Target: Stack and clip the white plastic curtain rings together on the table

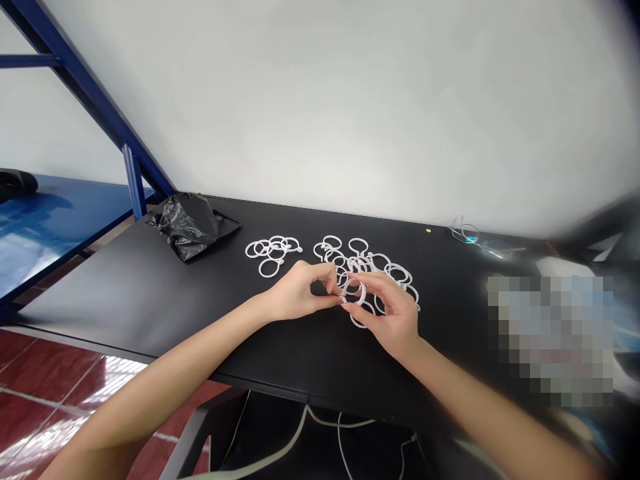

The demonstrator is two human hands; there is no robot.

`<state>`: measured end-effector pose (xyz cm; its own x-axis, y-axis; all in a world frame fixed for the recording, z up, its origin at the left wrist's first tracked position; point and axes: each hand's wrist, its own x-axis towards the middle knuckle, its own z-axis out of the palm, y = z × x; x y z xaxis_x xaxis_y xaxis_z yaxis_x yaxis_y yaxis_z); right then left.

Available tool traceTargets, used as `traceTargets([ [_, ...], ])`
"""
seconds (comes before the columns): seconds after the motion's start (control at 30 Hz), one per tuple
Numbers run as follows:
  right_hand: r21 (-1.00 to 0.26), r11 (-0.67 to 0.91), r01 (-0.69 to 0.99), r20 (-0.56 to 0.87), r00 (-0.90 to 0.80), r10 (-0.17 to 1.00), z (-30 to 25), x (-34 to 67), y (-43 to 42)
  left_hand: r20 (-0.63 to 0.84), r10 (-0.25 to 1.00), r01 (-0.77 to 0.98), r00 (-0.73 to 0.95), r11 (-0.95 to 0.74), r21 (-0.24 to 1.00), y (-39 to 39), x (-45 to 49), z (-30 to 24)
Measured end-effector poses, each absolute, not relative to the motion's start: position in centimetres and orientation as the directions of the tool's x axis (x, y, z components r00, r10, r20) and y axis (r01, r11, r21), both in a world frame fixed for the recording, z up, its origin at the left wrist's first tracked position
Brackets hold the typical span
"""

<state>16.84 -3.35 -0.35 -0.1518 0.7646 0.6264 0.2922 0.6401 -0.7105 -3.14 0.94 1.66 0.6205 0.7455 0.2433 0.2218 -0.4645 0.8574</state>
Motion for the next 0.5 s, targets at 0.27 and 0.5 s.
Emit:
traceTargets([
  [0.27, -0.771, 0.594, 0.229, 0.578, -0.137, 0.804, -0.5, 16.8, -3.3, 0.234, 0.731, 0.208, 0.641, -0.459, 0.864, 0.8, -3.3, 1.8],
  [0.5, -0.828, 0.511, 0.230, 0.504, -0.090, 0.859, -0.6, 17.0, -3.2, 0.303, 0.682, 0.245, 0.666, -0.584, 0.774, 1.3, -4.0, 2.9],
])
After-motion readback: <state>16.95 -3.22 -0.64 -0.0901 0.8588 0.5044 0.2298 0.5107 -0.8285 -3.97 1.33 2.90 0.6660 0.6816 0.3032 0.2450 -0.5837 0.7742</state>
